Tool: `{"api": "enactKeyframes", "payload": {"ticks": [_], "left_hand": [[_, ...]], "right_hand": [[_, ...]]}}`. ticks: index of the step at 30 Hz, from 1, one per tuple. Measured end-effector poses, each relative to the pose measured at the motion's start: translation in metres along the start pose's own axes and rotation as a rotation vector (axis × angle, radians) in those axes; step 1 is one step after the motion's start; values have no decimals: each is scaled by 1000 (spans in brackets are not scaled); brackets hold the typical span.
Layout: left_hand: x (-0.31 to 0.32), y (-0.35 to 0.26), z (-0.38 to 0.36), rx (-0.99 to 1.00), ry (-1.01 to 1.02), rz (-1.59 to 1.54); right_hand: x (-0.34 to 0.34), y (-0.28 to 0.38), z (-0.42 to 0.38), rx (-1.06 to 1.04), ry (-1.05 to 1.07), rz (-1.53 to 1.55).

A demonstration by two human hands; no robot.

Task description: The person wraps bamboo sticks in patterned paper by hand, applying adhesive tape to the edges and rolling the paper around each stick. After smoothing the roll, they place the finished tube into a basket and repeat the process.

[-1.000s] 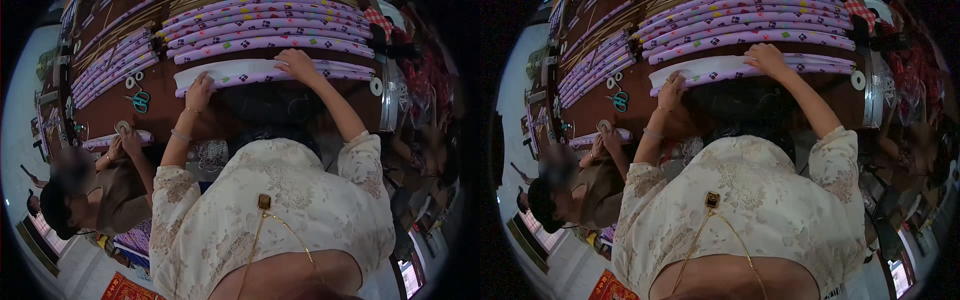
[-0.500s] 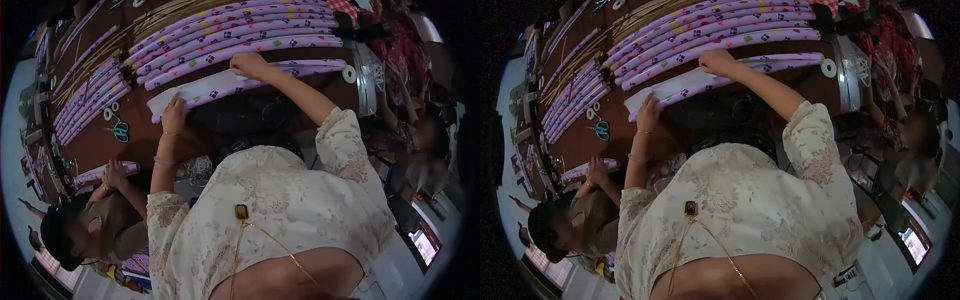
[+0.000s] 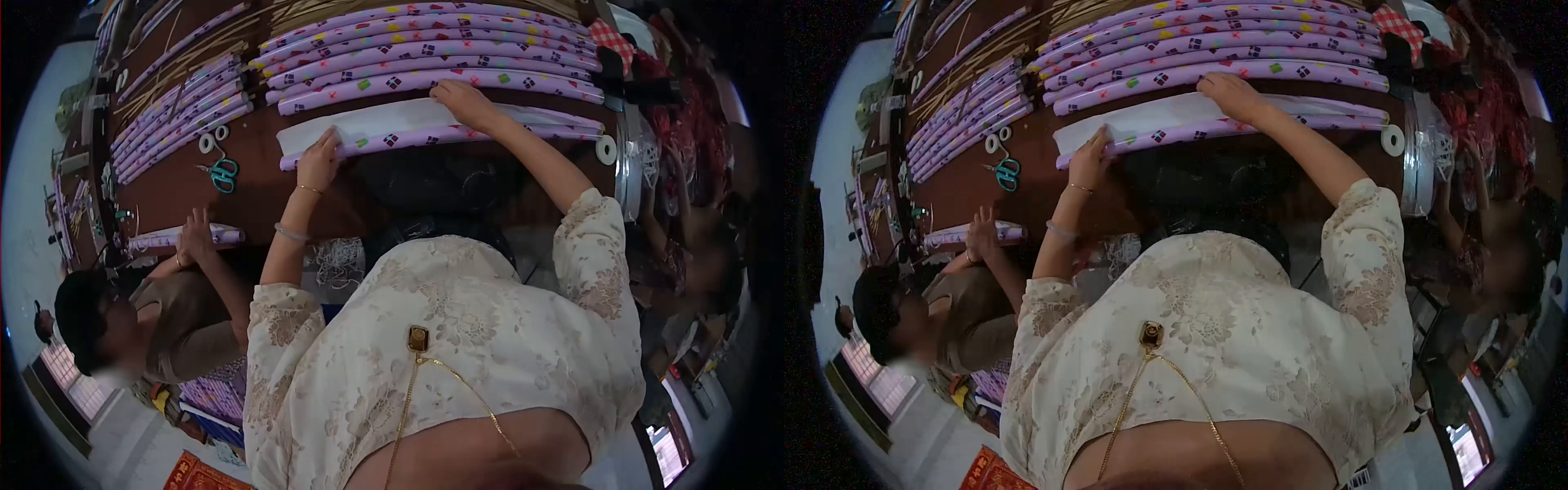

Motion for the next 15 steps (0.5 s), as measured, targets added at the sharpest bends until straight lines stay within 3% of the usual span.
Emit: {"api": "enactKeyframes", "payload": {"ticks": [2,4,10,15], "left_hand": [[1,3,0,32,-53,-5],[2,2,0,40,-49,-3],[1,0,-1,35,-36,13],[3,2,0,57,-7,45]], "right_hand": [[2,2,-1,34,-5,40],[-1,-9,-6,244,-51,95],[-1,-6,-19,291,-100,-182],[-6,-7,-27,406,-130,-214]]}}
Point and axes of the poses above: each hand's wrist, its own z-axis towards the middle knuckle, its own x-axis out of the palm, y = z × x, the point moved 7 cm from there along z, towards the middle knuckle, and after that the axes turned 8 degrees about -x, right-handed, at the moved point
